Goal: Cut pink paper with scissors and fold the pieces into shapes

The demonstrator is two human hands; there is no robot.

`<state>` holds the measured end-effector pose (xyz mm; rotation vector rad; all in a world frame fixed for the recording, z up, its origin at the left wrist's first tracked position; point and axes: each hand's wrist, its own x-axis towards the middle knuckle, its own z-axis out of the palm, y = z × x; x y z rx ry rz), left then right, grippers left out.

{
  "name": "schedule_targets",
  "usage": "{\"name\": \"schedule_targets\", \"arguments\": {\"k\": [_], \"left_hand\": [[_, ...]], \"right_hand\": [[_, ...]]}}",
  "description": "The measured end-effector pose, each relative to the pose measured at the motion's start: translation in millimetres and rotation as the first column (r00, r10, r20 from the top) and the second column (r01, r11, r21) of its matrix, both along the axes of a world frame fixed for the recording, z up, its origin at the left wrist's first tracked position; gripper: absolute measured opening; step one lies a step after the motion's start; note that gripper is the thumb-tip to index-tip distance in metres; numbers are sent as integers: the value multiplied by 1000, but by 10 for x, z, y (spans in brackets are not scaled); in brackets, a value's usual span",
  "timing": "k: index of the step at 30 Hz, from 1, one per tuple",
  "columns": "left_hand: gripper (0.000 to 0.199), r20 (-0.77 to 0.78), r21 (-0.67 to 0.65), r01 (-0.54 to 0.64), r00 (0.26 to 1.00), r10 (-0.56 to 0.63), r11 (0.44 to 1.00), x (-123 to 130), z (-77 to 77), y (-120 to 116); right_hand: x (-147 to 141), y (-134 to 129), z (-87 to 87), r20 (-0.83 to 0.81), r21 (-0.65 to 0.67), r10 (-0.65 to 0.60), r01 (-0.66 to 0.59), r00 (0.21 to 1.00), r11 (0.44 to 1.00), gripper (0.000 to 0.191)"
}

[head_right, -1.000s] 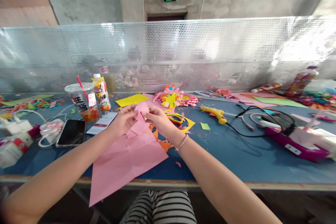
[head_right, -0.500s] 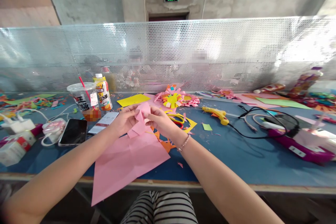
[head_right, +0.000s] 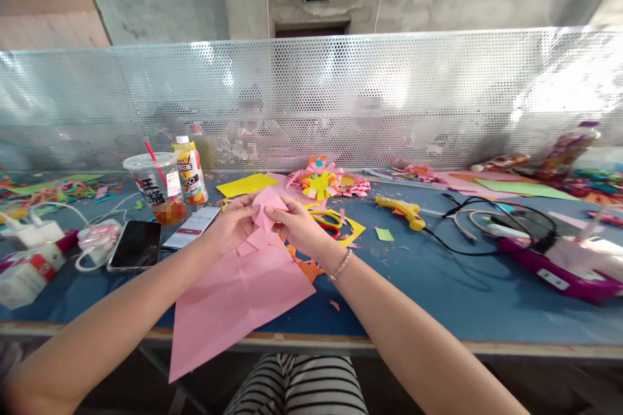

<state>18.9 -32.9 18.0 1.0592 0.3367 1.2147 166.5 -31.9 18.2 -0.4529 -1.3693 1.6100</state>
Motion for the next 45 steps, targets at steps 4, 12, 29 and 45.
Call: {"name": "schedule_targets", "arguments": {"k": [4, 12, 29, 45], "left_hand": [[33, -2, -2, 13, 1000, -13, 1000, 5, -14, 5], [36, 0, -10, 12, 1000, -12, 1000, 5, -12, 3], [56, -163, 240, -274, 934, 317, 931, 13, -43, -23], [35, -216, 244, -321, 902, 374, 915, 27, -35, -55]], "right_hand": [[6, 2, -10, -42, -20, 12, -13, 999, 1000, 18], [4, -8, -5, -59, -39, 30, -32, 998, 999, 21], [-7, 47, 18, -6, 3, -47, 47, 999, 999, 12], [3, -5, 53, 64, -93, -44, 50, 997, 994, 16]]}}
